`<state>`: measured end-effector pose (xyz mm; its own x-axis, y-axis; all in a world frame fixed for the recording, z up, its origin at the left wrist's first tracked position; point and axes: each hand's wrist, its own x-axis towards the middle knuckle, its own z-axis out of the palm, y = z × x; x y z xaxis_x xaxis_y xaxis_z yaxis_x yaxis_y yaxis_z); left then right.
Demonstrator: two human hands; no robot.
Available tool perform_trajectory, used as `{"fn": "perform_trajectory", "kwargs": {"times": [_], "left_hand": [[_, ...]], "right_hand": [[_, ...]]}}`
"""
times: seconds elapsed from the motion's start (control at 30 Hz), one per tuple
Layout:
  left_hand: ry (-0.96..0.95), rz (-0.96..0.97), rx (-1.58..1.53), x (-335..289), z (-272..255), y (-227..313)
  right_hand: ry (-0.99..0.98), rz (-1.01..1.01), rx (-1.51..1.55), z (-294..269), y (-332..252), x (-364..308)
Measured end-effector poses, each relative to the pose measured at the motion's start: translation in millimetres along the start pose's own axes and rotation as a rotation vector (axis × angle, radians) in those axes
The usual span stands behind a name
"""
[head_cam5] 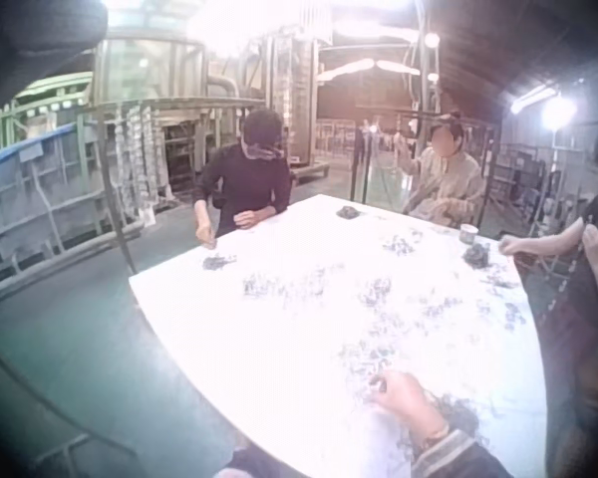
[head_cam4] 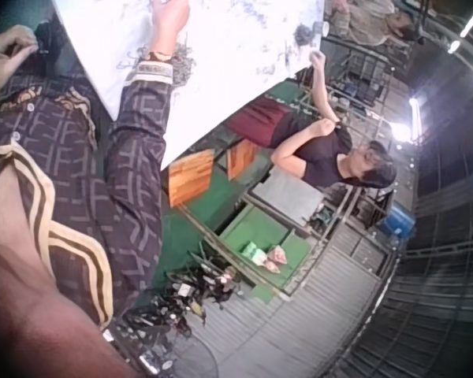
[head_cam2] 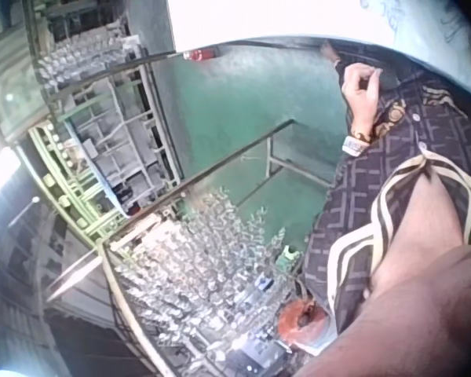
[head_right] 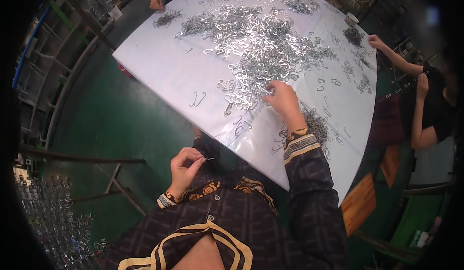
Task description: The person hangs a metal piece onto a rack and then sorts through many small metal hooks and loops on a table with other people.
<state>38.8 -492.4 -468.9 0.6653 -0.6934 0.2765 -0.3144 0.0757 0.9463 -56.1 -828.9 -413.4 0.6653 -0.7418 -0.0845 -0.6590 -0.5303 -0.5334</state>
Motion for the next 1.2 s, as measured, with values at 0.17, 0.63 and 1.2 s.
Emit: {"fn": "perform_trajectory", "kwargs": {"times": [0.17,0.63,1.2], "left_hand": [[0.031,-0.014,-0.056,3.0,8.3,5.8],[-0.048,0.028,-0.039,-12.9,10.2,5.6],[-0.041,0.005,-0.099,-17.1,21.8,5.5]], "right_hand": [[0.06,-0.29,-0.101,33.3,2.8,-8.1],[0.122,0.079,0.916,8.0,5.8,-17.8],[0.127,0.011,0.475,50.5,22.1,-49.8]]}}
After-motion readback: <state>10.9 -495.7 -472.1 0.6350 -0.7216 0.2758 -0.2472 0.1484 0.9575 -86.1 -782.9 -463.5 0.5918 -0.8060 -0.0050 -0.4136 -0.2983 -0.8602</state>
